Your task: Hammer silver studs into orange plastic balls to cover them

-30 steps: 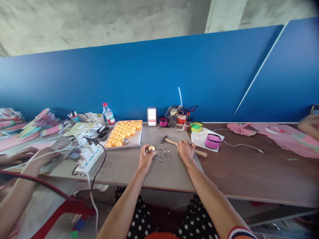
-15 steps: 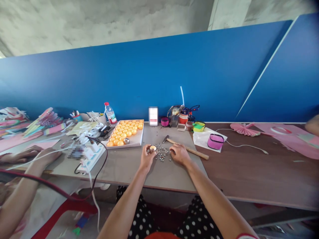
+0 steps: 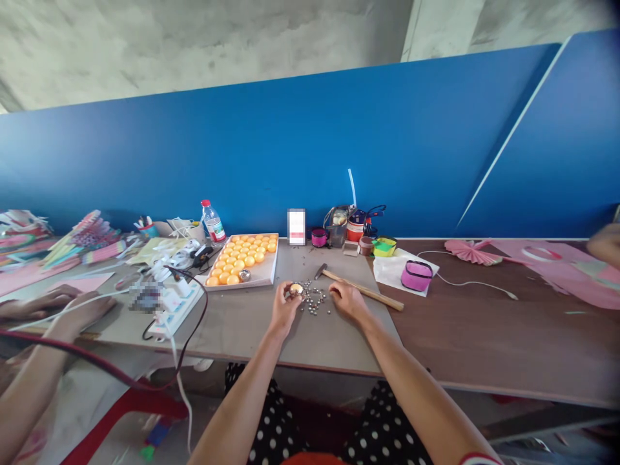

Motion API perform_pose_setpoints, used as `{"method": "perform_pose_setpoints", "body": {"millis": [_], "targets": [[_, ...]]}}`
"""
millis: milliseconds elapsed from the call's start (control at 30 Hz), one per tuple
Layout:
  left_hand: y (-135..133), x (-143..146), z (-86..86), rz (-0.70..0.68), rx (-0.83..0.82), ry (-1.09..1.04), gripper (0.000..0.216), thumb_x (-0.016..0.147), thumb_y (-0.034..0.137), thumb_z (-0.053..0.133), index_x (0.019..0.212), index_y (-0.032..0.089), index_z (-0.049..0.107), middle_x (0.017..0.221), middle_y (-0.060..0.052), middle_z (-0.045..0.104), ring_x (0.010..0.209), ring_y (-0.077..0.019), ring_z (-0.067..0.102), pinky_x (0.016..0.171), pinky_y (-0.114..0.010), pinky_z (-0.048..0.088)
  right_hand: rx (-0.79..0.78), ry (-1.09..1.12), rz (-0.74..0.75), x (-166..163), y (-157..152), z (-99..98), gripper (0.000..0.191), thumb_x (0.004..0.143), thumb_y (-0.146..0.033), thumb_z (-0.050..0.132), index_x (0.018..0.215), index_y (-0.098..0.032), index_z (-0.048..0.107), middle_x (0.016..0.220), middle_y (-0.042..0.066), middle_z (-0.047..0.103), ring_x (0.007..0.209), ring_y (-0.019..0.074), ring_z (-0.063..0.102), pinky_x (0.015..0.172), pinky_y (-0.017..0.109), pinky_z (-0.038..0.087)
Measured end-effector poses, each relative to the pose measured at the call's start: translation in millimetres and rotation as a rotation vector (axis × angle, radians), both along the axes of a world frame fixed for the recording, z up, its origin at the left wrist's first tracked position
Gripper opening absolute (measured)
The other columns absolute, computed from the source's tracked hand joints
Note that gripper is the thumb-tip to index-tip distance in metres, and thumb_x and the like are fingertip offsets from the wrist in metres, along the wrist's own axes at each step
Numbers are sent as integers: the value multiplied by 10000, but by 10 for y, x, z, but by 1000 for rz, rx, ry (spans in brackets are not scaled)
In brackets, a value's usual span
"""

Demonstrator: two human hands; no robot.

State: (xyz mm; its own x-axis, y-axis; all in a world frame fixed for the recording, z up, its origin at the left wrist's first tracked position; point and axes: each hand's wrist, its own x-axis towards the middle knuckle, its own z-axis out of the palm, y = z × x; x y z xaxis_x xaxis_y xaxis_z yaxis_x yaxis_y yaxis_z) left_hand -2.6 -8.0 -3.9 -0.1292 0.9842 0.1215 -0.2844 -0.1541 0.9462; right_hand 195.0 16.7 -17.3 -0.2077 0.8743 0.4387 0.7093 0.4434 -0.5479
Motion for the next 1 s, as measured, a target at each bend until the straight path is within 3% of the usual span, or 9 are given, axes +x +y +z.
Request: {"method": "perform_pose_setpoints", "body": {"millis": [133, 267, 467, 733, 900, 1000], "targets": [[-2, 3, 13, -8, 3, -1, 412, 591, 126, 634, 965, 194, 476, 942, -9, 521, 787, -111, 569, 805, -324, 462, -38, 244, 11, -67, 45, 32, 150, 750, -229, 431, 749, -193, 577, 768, 22, 608, 736, 154, 540, 711, 264, 390], [17, -3, 4, 8, 21, 42, 390, 593, 150, 654, 940, 190, 480, 935, -14, 535, 799, -122, 568, 774, -306, 463, -201, 484, 110, -236, 16, 199, 132, 717, -279, 475, 716, -190, 572, 650, -6, 566, 608, 137, 503, 602, 254, 391], [8, 8, 29, -27, 31, 7, 370, 608, 159, 649, 924, 206, 462, 874, 8, 551, 753, -108, 567, 707, -265, 457, -333, 610, 251, -501, -15, 375, 113, 670, -279, 514, 706, -185, 567, 615, -32, 543, 575, 108, 473, 570, 233, 375], [38, -25, -30, -6, 38, 33, 386, 624, 220, 673, 947, 193, 463, 876, -6, 552, 767, -118, 559, 708, -267, 460, -415, 799, 198, -802, 58, 200, 163, 646, -314, 547, 748, -193, 586, 725, -4, 620, 681, 134, 545, 670, 261, 428], [36, -27, -31, 5, 29, 77, 401, 607, 201, 672, 952, 194, 470, 904, -8, 543, 772, -121, 552, 682, -253, 454, -425, 897, 198, -788, 42, 97, 182, 648, -346, 569, 744, -193, 586, 892, 21, 635, 801, 148, 559, 750, 275, 428], [28, -20, -17, -18, 19, 82, 407, 596, 189, 668, 952, 200, 470, 919, -9, 547, 768, -123, 562, 683, -257, 456, -414, 873, 206, -746, 46, 61, 189, 645, -361, 577, 731, -193, 585, 890, 17, 632, 813, 150, 555, 753, 275, 426]]}}
